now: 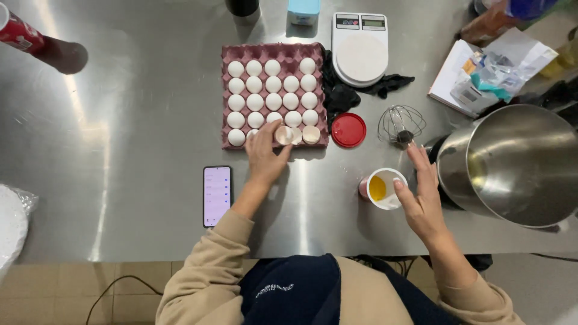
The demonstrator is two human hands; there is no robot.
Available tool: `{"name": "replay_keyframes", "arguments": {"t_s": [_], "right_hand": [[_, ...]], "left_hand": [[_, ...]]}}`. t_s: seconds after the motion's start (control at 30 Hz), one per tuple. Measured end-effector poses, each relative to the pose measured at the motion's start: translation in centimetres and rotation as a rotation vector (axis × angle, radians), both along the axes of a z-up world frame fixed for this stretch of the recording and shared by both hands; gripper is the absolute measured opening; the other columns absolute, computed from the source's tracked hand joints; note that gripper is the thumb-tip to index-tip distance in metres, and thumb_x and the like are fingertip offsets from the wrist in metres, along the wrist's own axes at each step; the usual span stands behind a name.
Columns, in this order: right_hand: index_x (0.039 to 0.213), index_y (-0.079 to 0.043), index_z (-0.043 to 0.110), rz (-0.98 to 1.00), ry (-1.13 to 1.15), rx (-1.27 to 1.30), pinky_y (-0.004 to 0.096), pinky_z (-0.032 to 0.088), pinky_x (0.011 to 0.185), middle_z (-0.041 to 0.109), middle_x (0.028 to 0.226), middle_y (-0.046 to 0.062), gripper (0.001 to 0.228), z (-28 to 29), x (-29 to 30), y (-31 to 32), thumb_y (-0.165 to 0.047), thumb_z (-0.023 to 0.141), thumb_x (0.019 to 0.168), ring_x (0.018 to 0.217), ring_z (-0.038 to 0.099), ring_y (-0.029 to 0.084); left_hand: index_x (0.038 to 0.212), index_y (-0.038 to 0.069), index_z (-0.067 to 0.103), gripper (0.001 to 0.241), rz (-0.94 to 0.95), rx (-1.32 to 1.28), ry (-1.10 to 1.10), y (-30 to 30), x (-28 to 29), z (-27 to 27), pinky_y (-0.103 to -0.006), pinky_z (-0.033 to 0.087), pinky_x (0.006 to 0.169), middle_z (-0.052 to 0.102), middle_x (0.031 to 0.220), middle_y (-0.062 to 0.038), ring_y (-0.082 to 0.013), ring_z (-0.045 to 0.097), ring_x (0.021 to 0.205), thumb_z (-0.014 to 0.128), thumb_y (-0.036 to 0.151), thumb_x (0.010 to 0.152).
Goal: Separating egg whites into a mixer bowl and yolks into a cup.
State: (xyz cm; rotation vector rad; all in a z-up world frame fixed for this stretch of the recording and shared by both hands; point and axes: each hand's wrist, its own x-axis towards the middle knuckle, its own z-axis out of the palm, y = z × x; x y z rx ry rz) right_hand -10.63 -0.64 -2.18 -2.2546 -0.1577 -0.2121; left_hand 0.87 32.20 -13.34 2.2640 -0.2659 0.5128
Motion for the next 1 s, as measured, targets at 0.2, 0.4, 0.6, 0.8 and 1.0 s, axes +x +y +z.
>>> {"name": "replay_keyframes", "arguments": {"t_s": [0.2, 0.4, 0.6, 0.8, 1.0], "right_hand": [[0.153, -0.005, 0.044, -0.039, -0.027, 0.027, 0.047, 0.018, 0.129, 0.046, 0.161, 0.015, 0.06, 0.2, 0.2, 0.0, -0.024, 0.061, 0.099, 0.157, 0.032, 0.034], [0.149, -0.003, 0.049, -0.081, -0.022, 0.097, 0.042, 0.032, 0.125, 0.051, 0.155, 0.016, 0.054, -0.2, -0.1, -0.1, -0.015, 0.066, 0.099, 0.149, 0.045, 0.031], [0.142, -0.002, 0.054, -0.074, -0.016, 0.094, 0.04, 0.037, 0.12, 0.055, 0.15, 0.018, 0.05, 0.3, -0.7, -0.4, -0.014, 0.069, 0.096, 0.141, 0.052, 0.031], [0.135, -0.005, 0.06, -0.079, -0.063, 0.068, 0.039, 0.043, 0.116, 0.058, 0.149, 0.016, 0.044, 1.2, -2.3, -1.2, -0.013, 0.072, 0.094, 0.138, 0.057, 0.031], [0.14, -0.008, 0.059, 0.095, -0.2, -0.049, 0.044, 0.044, 0.115, 0.055, 0.15, 0.017, 0.058, 2.5, -3.1, -1.3, -0.013, 0.079, 0.086, 0.137, 0.056, 0.034]], "left_hand": [[0.137, 0.014, 0.058, 0.078, -0.033, 0.358, 0.039, 5.7, 1.4, 0.4, -0.0554, 0.029, 0.109, 0.062, 0.134, -0.007, -0.0309, 0.052, 0.13, 0.089, 0.024, 0.066], [0.123, 0.016, 0.065, 0.06, -0.183, 0.588, 0.099, 8.8, 3.9, 0.6, -0.0475, 0.038, 0.103, 0.064, 0.121, -0.005, -0.0267, 0.059, 0.116, 0.089, 0.023, 0.069], [0.11, 0.013, 0.067, 0.051, -0.247, 0.702, 0.075, 9.8, 5.2, 1.2, -0.0466, 0.039, 0.1, 0.066, 0.106, -0.004, -0.0254, 0.061, 0.108, 0.091, 0.028, 0.067], [0.117, 0.01, 0.068, 0.051, -0.12, 0.382, 0.168, 8.8, 3.5, 5.4, -0.0473, 0.049, 0.093, 0.069, 0.112, -0.008, -0.0284, 0.066, 0.105, 0.091, 0.029, 0.076], [0.145, 0.008, 0.045, 0.073, -0.465, -0.464, 0.556, -3.3, -1.5, 10.6, -0.0319, 0.061, 0.085, 0.061, 0.125, -0.01, -0.0193, 0.07, 0.107, 0.083, 0.011, 0.083]]}}
